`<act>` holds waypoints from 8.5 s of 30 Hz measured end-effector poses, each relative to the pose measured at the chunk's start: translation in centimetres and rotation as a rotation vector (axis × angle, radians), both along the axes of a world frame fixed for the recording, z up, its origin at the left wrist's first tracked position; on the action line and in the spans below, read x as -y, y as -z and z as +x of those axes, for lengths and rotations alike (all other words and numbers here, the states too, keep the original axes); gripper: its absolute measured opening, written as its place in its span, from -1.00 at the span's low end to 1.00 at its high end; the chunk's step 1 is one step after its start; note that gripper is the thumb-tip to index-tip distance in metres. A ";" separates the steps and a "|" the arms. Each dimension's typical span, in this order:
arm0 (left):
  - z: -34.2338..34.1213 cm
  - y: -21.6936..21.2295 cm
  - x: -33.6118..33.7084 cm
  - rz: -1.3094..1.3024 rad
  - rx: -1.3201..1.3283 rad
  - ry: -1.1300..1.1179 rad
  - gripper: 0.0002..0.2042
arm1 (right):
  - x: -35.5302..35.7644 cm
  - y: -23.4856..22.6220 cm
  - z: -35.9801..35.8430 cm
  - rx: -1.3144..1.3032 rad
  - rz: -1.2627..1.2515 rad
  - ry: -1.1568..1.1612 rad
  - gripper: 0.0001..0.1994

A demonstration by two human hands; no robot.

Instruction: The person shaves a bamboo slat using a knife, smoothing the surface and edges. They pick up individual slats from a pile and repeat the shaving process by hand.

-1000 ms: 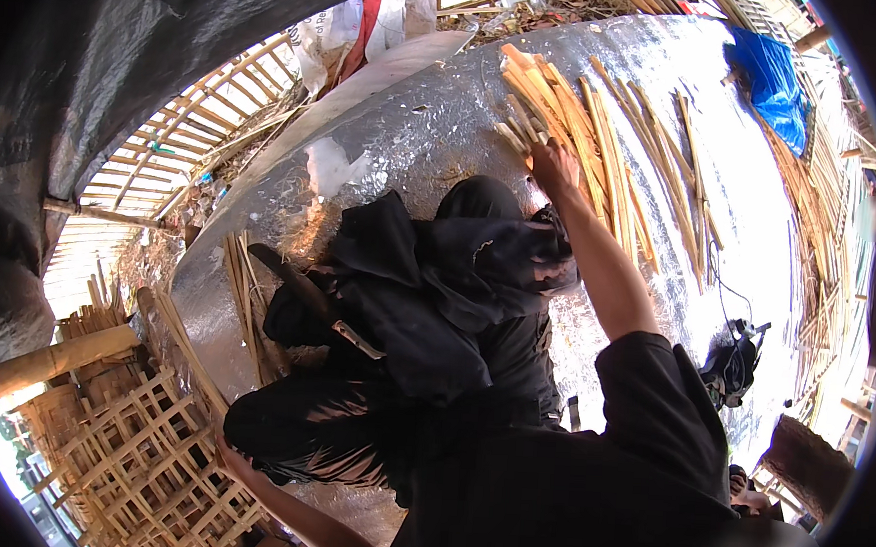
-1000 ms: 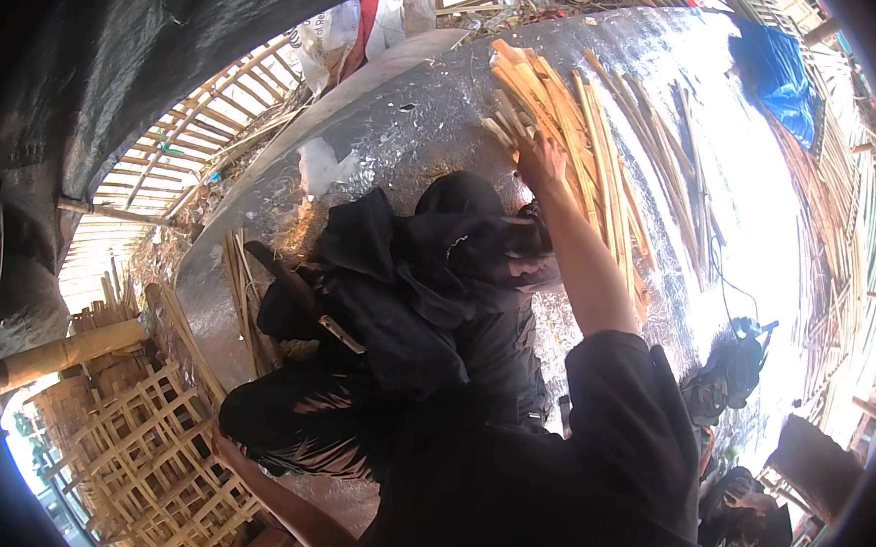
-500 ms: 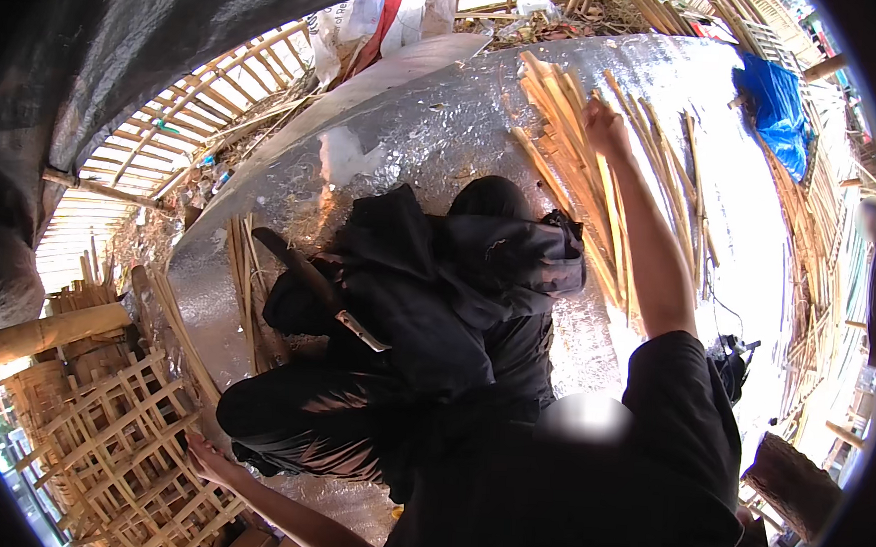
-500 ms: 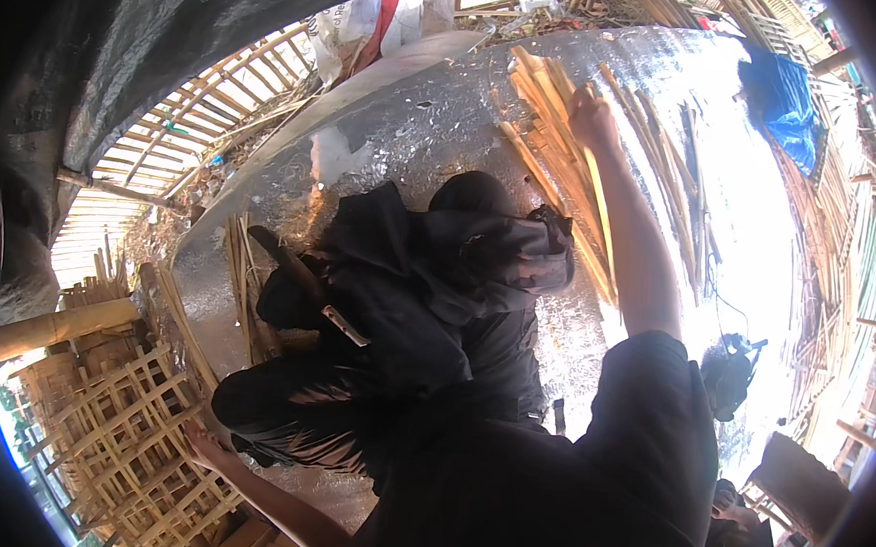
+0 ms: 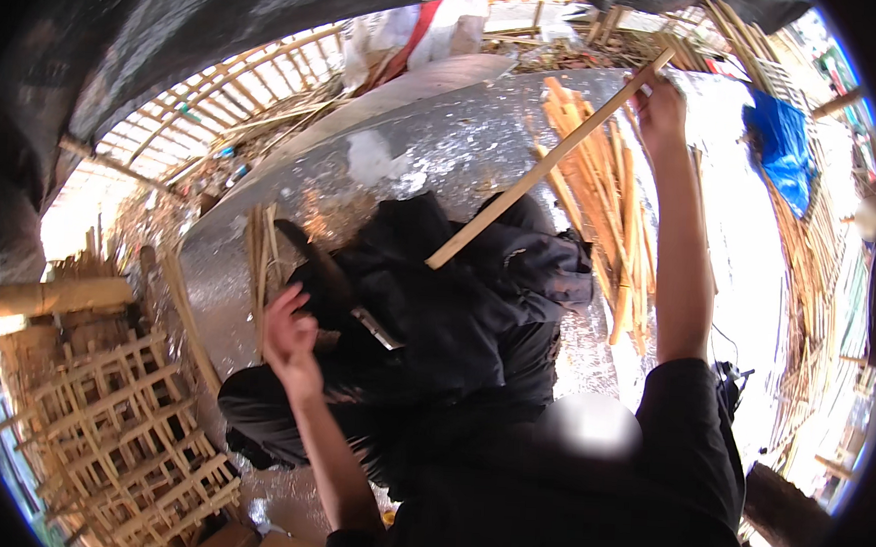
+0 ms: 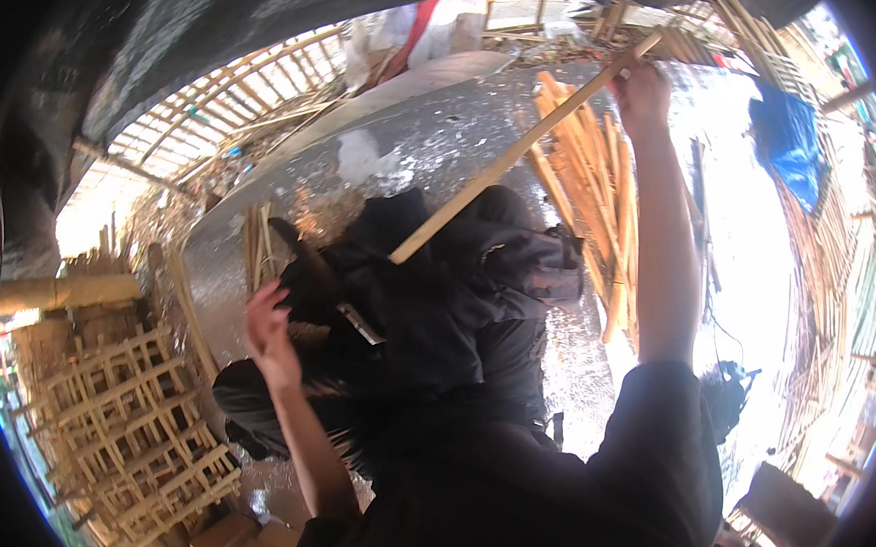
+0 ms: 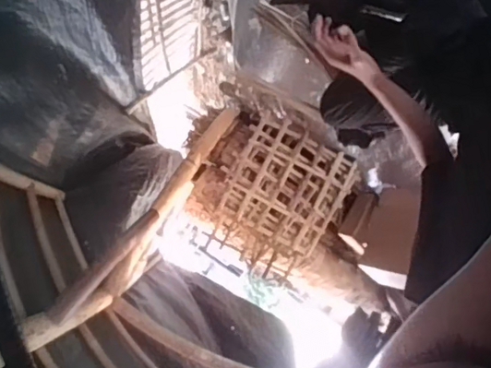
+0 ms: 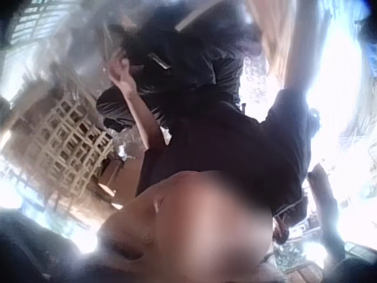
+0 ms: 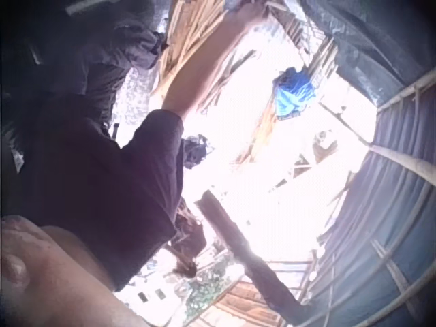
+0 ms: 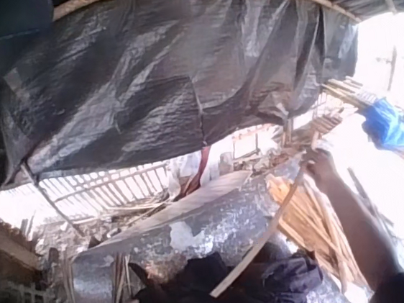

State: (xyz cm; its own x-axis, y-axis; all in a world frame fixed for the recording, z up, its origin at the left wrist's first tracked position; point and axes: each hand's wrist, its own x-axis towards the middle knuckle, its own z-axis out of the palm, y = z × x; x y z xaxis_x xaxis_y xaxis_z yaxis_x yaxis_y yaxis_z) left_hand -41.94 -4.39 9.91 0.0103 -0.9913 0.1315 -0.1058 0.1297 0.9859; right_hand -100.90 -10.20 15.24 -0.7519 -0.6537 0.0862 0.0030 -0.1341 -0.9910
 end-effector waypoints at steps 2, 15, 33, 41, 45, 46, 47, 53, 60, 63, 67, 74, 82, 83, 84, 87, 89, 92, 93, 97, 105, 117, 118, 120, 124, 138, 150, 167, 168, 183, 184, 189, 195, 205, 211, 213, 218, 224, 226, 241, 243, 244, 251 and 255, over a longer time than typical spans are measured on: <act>-2.5 -1.4 0.2 -0.081 -0.100 0.154 -0.45 | 0.8 3.8 6.0 0.404 -0.065 -0.052 -0.86; 6.2 -4.5 -1.0 -0.239 -0.494 -0.486 -0.69 | 1.8 9.2 31.6 0.912 0.082 -0.511 -0.81; 10.7 -11.3 0.8 -0.542 -0.198 -0.777 -0.65 | -4.3 18.0 43.4 -0.300 0.842 -1.217 -0.60; 8.2 -16.7 0.2 -0.846 -0.539 -0.533 -0.47 | -4.4 11.9 39.6 0.834 0.839 -1.043 -0.64; 4.6 -16.1 1.1 -0.885 -0.603 -0.245 -0.48 | -4.7 7.2 41.0 0.557 0.538 -0.999 -0.46; 3.4 -15.5 2.0 -0.883 -0.605 -0.244 -0.48 | -4.6 6.3 41.3 0.474 0.387 -0.994 -0.45; 2.4 -14.7 2.9 -0.840 -0.620 -0.248 -0.48 | -4.3 5.4 41.4 0.413 0.397 -1.032 -0.43; -1.0 -11.2 5.9 -0.741 -0.588 -0.306 -0.50 | -4.4 3.1 44.6 -0.171 0.239 -0.902 -0.46; -1.7 -11.1 5.7 -0.745 -0.603 -0.386 -0.54 | -5.6 4.0 46.0 -0.270 0.201 -0.956 -0.48; -0.4 -10.8 5.6 -0.752 -0.612 -0.358 -0.55 | -3.7 8.8 45.2 -0.467 0.281 -0.917 -0.43; 0.7 -10.4 5.5 -0.735 -0.692 -0.144 -0.55 | -4.3 5.6 45.7 -0.414 0.289 -0.996 -0.48; 4.9 -10.2 5.6 -0.639 -0.764 -0.076 -0.59 | -2.9 16.1 45.9 -0.354 0.400 -0.881 -0.29; 10.8 -10.9 5.1 -0.447 -0.722 -0.003 -0.66 | -1.0 20.8 44.7 -0.057 0.865 -0.992 -0.17; 11.3 -10.9 5.2 -0.380 -0.734 -0.169 -0.66 | -1.0 21.1 44.4 0.059 0.821 -0.951 -0.19; 12.2 -11.1 4.9 -0.308 -0.739 -0.337 -0.67 | -1.5 21.3 44.3 0.176 0.779 -0.909 -0.21; 18.0 -9.2 3.7 -0.246 -0.431 -0.498 -0.78 | -1.8 20.7 43.7 0.327 0.755 -0.944 -0.30; 22.8 -6.5 2.9 -0.065 -0.209 -0.675 -0.88 | -1.5 20.8 43.4 0.372 0.726 -0.977 -0.31; 26.9 -1.6 1.4 0.151 -0.157 -0.596 -0.88 | -2.1 20.9 42.8 0.389 0.729 -0.971 -0.33; 28.5 0.7 0.6 0.144 -0.154 -0.606 -0.88 | -2.3 20.0 42.7 0.431 0.710 -0.958 -0.34; 43.2 8.7 -9.7 0.514 -0.614 -0.351 -0.85 | -2.3 13.2 45.4 0.642 0.604 -1.023 -0.36; 29.1 16.3 -15.1 0.774 -0.511 -0.521 -0.58 | -6.1 9.5 33.2 0.706 0.532 -0.710 -0.43; 35.6 12.6 -10.8 0.555 0.978 -0.247 -0.69 | -12.6 6.4 27.8 -0.783 0.950 -0.658 -0.54; 34.6 10.9 -10.2 0.417 0.906 -0.310 -0.72 | -12.4 5.7 27.0 -0.782 0.953 -0.656 -0.54; 31.3 7.0 -9.1 0.348 1.073 -0.432 -0.74 | -11.7 5.0 23.6 -0.535 0.732 -0.563 -0.63; 23.6 0.5 -7.2 0.180 0.998 -0.673 -0.73 | -12.3 13.1 12.3 -0.577 0.796 0.184 -0.62; 13.0 -0.3 -3.3 -0.162 0.775 -0.454 -0.85 | -15.8 16.0 7.1 0.164 0.487 -0.211 -0.78; -0.1 -1.0 -2.6 -0.247 0.561 0.000 -0.95 | -8.2 3.2 14.4 -0.178 0.200 -0.159 -0.72; -4.9 -1.5 -2.8 0.516 0.002 0.481 -0.74 | -6.5 4.5 33.1 0.395 0.300 -0.794 -0.47; -3.4 -1.4 -1.9 0.480 0.166 0.400 -0.76 | -6.8 4.1 32.6 0.402 0.300 -0.786 -0.47; -6.2 6.6 3.9 0.703 -0.063 -0.018 -0.48 | -14.1 7.0 34.9 -0.313 0.162 -0.833 -0.74; -4.1 5.6 5.4 0.718 -0.013 0.061 -0.50 | -14.3 6.7 34.1 -0.021 0.226 -0.815 -0.78; 2.5 1.6 9.6 0.172 0.476 -0.136 -0.63 | -12.8 6.9 26.3 -0.017 0.400 -0.557 -0.85; 9.1 -1.8 15.2 -0.378 0.955 -0.013 -0.66 | -15.1 13.5 11.6 -0.663 0.684 -0.006 -0.72; 15.1 12.9 11.0 0.455 1.481 0.256 -0.55 | -18.4 26.5 1.2 -0.971 1.122 -0.028 -0.57; 14.5 9.4 11.5 1.061 1.573 0.325 -0.36 | -15.5 21.4 3.4 -0.945 1.358 0.056 -0.55; 12.7 8.3 10.4 0.802 1.582 0.222 -0.43 | -15.7 21.6 3.2 -1.053 1.322 -0.003 -0.58; 10.7 6.3 9.6 0.842 1.458 0.170 -0.53 | -14.1 22.3 4.1 -0.932 1.368 0.082 -0.67; 11.4 5.2 9.3 0.812 1.390 0.133 -0.62 | -14.3 23.5 4.0 -0.994 1.252 0.187 -0.70; 11.8 5.0 8.9 0.812 1.352 0.133 -0.64 | -14.5 23.7 3.2 -0.993 1.290 0.188 -0.71; 12.5 8.3 7.7 0.447 1.071 0.164 -0.66 | -15.7 24.2 -2.2 -0.764 1.360 -0.172 -0.68; 12.6 7.9 7.5 0.456 1.078 0.141 -0.67 | -15.8 25.7 -2.6 -0.843 1.303 -0.098 -0.61; 12.5 8.0 7.5 0.456 1.070 0.142 -0.67 | -16.4 26.4 -3.2 -0.850 1.304 -0.093 -0.61; 13.4 7.9 6.6 0.405 1.005 0.153 -0.69 | -16.6 27.5 -1.4 -0.750 1.100 -0.053 -0.61; 11.9 7.0 7.2 0.377 0.977 0.145 -0.69 | -17.1 27.8 -6.7 -0.780 1.090 -0.040 -0.78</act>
